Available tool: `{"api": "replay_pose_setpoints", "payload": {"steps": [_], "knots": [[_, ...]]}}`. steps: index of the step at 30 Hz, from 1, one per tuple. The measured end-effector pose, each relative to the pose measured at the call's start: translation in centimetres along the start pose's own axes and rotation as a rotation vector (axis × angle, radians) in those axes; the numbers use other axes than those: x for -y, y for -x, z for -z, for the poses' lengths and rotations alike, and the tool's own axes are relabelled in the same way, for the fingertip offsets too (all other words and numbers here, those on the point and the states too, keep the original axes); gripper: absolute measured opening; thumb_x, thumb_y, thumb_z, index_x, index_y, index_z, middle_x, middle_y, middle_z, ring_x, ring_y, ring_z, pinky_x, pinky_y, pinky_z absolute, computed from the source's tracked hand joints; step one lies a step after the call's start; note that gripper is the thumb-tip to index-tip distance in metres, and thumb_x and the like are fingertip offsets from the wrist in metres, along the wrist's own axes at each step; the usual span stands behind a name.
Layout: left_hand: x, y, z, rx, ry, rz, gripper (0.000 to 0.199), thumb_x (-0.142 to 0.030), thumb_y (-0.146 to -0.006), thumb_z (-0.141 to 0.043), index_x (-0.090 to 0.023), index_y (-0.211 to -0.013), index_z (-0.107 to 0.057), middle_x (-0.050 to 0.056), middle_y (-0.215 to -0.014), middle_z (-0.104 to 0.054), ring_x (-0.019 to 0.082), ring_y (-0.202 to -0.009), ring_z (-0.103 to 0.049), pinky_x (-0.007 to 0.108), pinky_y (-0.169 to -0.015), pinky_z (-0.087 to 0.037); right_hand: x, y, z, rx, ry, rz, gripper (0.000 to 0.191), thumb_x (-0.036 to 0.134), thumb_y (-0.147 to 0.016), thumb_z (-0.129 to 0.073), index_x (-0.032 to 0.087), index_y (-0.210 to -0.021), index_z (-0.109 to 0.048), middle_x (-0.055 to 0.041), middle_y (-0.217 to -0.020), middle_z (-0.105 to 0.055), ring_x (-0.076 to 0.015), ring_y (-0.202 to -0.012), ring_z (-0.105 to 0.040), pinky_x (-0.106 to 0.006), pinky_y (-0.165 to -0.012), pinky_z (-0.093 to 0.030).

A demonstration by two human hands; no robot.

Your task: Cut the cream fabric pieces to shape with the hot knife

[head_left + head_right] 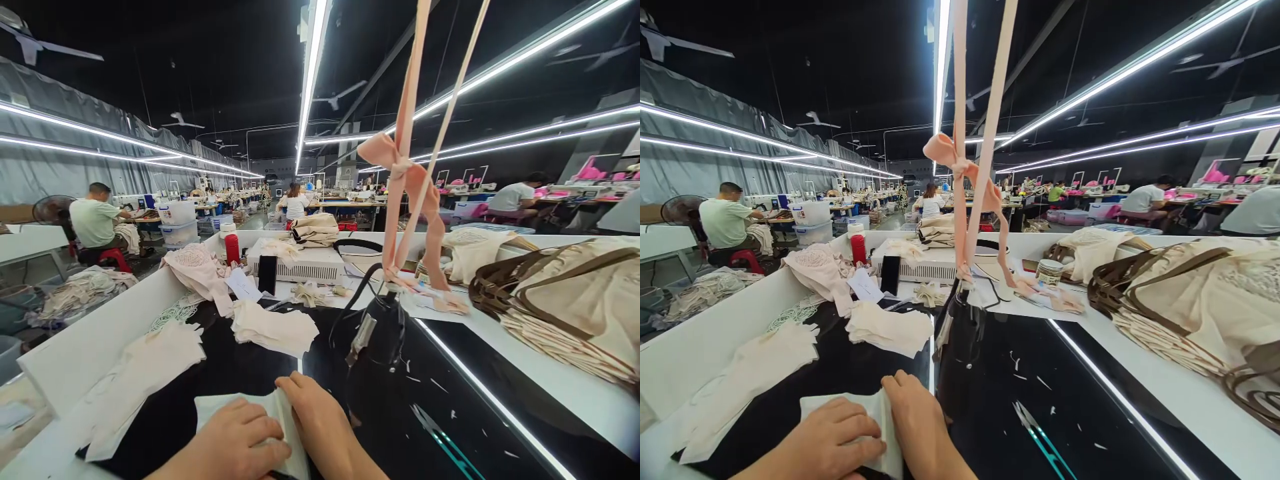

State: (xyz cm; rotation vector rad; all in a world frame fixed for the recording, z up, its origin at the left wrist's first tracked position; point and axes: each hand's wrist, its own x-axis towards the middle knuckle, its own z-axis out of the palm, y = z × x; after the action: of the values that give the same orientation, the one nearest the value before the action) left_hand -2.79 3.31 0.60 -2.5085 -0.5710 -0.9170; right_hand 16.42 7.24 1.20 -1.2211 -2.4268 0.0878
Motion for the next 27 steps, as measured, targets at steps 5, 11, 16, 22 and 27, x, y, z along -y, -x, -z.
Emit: {"api": "replay_pose_setpoints", "payload": {"steps": [5,11,16,22,27], "knots": [[-0.9,1.1,-3.0,-0.048,-0.028,0.005,0.031,-0.029,-0.113,-0.038,-0.021,-0.101,-0.066,-0.001,-0.087,-0.070,0.014,-0.070,-0.063,0.025,-0.069,-0.048,-1.5,-0.4,-1.8,-0.165,0.230,0.051,0.037,-0.008,-0.082,-0.054,0.022,-0.098,-0.069,-0.0051,-0.088,-0.073,-0.0234,-0.080,-0.069,-0.030,-0.065,-0.049],[-1.0,0.9,-2.9,-0.084,-0.027,-0.009,0.017,-0.024,-0.108,-0.052,-0.021,-0.102,-0.067,-0.001,-0.090,-0.071,0.013,-0.072,-0.063,0.022,-0.072,-0.052,-2.7,-0.5,-1.6,-0.370,0.381,0.135,0.038,-0.004,-0.087,-0.057,0.021,-0.116,-0.065,-0.0105,-0.108,-0.074,-0.0266,-0.099,-0.069,-0.035,-0.079,-0.052],[-1.6,1.0,-3.3,-0.099,-0.009,0.039,0.021,-0.027,-0.109,-0.051,-0.021,-0.097,-0.066,-0.002,-0.087,-0.071,0.012,-0.066,-0.061,0.022,-0.069,-0.052,-1.7,0.8,-2.2,-0.434,0.413,0.316,0.018,0.007,-0.089,-0.064,0.024,-0.097,-0.066,-0.0020,-0.093,-0.075,-0.0215,-0.086,-0.070,-0.033,-0.080,-0.051],[-1.4,2.1,-4.4,-0.121,-0.044,0.056,0.024,-0.035,-0.110,-0.050,-0.026,-0.102,-0.070,-0.004,-0.102,-0.075,0.010,-0.098,-0.068,0.025,-0.110,-0.045,-1.5,1.4,-1.9,-0.480,0.451,0.324,0.021,0.005,-0.093,-0.054,0.020,-0.086,-0.067,-0.0014,-0.073,-0.072,-0.0200,-0.064,-0.066,-0.034,-0.063,-0.047],[-1.5,3.0,-5.5,0.018,-0.050,0.094,0.023,-0.042,-0.109,-0.052,-0.029,-0.108,-0.070,-0.005,-0.110,-0.075,0.011,-0.113,-0.066,0.022,-0.107,-0.047,-0.5,2.8,1.8,-0.614,0.328,0.508,0.025,0.023,-0.105,-0.047,0.023,-0.112,-0.070,-0.0004,-0.102,-0.081,-0.0184,-0.094,-0.073,-0.032,-0.092,-0.051]]}}
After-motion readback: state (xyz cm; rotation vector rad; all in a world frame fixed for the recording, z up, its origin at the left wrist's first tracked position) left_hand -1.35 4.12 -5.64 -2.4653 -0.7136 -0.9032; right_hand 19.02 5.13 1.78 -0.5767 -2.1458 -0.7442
